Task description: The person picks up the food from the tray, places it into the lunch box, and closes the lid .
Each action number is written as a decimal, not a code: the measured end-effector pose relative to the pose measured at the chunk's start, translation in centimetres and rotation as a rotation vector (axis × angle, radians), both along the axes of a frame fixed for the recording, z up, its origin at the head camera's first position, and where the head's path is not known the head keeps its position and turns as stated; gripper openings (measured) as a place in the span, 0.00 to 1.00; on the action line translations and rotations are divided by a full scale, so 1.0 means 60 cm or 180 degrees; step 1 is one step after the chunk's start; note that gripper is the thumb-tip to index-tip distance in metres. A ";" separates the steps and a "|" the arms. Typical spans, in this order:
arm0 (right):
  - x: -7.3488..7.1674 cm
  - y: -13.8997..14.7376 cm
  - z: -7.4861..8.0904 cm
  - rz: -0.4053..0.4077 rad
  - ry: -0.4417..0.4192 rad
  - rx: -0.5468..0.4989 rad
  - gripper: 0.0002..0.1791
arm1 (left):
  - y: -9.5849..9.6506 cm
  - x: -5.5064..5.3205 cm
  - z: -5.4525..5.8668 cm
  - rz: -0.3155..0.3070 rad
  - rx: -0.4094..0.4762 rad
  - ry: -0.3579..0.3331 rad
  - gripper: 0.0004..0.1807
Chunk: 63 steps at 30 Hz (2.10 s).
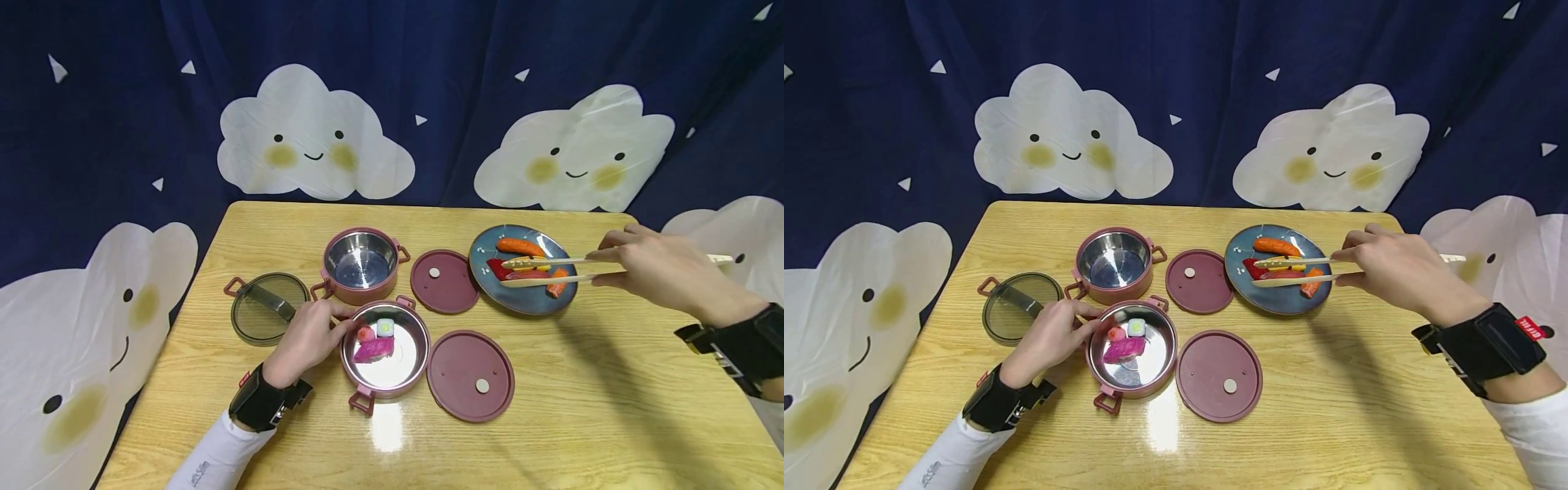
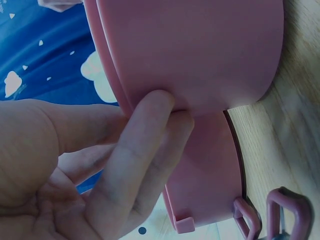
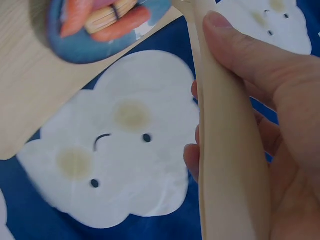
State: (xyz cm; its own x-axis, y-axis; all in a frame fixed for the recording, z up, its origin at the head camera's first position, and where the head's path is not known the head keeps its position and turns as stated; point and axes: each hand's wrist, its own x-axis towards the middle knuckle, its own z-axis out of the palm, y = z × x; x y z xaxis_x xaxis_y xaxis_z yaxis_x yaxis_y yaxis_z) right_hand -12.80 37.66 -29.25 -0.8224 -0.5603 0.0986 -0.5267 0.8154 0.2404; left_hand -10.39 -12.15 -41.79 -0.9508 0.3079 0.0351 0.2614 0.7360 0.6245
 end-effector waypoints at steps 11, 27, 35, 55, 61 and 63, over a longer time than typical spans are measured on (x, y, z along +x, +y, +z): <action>-0.020 0.044 -0.015 -0.0497 -0.0386 0.0193 0.18 | 0.000 0.000 0.000 0.0005 -0.0013 -0.0012 0.11; -0.027 0.061 -0.015 -0.0412 -0.0280 0.0271 0.17 | 0.000 -0.001 0.001 0.0029 -0.0008 -0.0039 0.11; -0.033 0.058 -0.006 -0.0413 -0.0370 0.0408 0.17 | 0.000 -0.001 0.000 0.0043 -0.0025 -0.0028 0.11; -0.050 0.027 -0.003 -0.0166 -0.0391 0.0508 0.18 | 0.000 0.000 0.001 0.0046 -0.0018 -0.0067 0.11; -0.048 0.033 -0.013 0.0167 -0.0010 0.0336 0.16 | 0.000 -0.001 0.002 0.0040 -0.0024 -0.0064 0.11; -0.047 0.036 -0.017 0.0307 0.0109 0.0241 0.15 | 0.001 -0.001 0.002 0.0044 -0.0026 -0.0058 0.11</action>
State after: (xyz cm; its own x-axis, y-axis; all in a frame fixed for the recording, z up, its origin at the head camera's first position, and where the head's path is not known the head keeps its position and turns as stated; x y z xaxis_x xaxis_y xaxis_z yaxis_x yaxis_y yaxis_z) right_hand -15.64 39.84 -30.27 -0.7613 -0.6435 0.0801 -0.5922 0.7402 0.3184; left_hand -10.44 -12.10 -41.68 -0.9554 0.2951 0.0152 0.2398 0.7445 0.6231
